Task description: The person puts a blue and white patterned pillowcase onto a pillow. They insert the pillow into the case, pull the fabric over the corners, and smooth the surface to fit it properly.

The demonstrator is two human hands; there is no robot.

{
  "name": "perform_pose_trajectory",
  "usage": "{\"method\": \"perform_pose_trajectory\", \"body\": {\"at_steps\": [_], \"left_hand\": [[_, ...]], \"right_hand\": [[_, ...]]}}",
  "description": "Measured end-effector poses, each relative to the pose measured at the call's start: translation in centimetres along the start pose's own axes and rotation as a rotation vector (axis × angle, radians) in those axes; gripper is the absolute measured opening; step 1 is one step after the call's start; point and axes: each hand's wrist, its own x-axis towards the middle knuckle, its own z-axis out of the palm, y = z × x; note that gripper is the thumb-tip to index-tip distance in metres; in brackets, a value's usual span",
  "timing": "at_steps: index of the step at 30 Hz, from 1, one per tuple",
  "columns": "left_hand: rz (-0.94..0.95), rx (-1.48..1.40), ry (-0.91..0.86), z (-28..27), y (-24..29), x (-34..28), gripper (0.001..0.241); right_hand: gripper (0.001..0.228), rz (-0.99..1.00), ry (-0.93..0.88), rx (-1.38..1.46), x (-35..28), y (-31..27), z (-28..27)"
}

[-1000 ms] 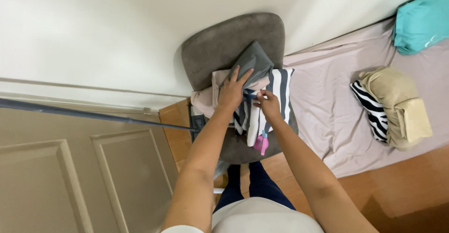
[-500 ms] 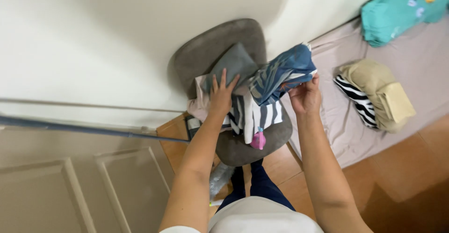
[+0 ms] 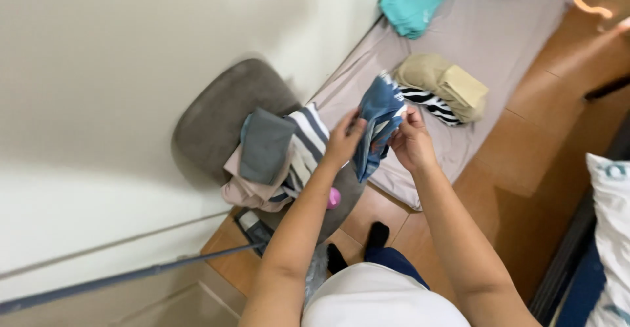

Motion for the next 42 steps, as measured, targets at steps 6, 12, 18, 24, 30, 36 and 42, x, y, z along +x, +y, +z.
{"method": "perform_pose_trajectory", "body": {"at_steps": [6, 12, 18, 24, 30, 36, 42], "left_hand": [[0.085, 0.289, -0.145, 10.2, 3.9, -2.8, 0.040], [0.108, 0.284, -0.128, 19.0, -0.2, -1.9, 0.042], [0.100, 0.174, -0.130, 26.7, 2.7, -2.7, 0.045], [0.170, -0.054, -0.321, 36.3, 3.7, -4.3, 0.040], [-0.018, -0.283, -0.207, 40.6, 5.0, -1.8, 0.043], [-0.112, -0.503, -0.324, 45.7, 6.2, -1.9, 0.040], [-0.285, -0.693, -0.406, 50.5, 0.0, 0.8, 0.032]], "right_hand": [[0.008, -0.088, 0.225, 0.000, -4.0, -5.4, -5.0], [0.004, -0.231, 0.383, 0.051, -8.7, -11.3, -15.4], [0.023, -0.157, 0.454, -0.309, -15.2, -21.2, -17.0], [0.047, -0.151, 0.370, -0.747, -16.4, -17.7, -30.0], [0.041, 0.116, 0.811, -0.527, -22.9, -24.0, -32.6], [0.042, -0.156, 1.039, -0.502, -26.9, -24.8, -37.0], [0.033, -0.373, 1.249, -0.580, -32.0, -27.5, -39.0]]}}
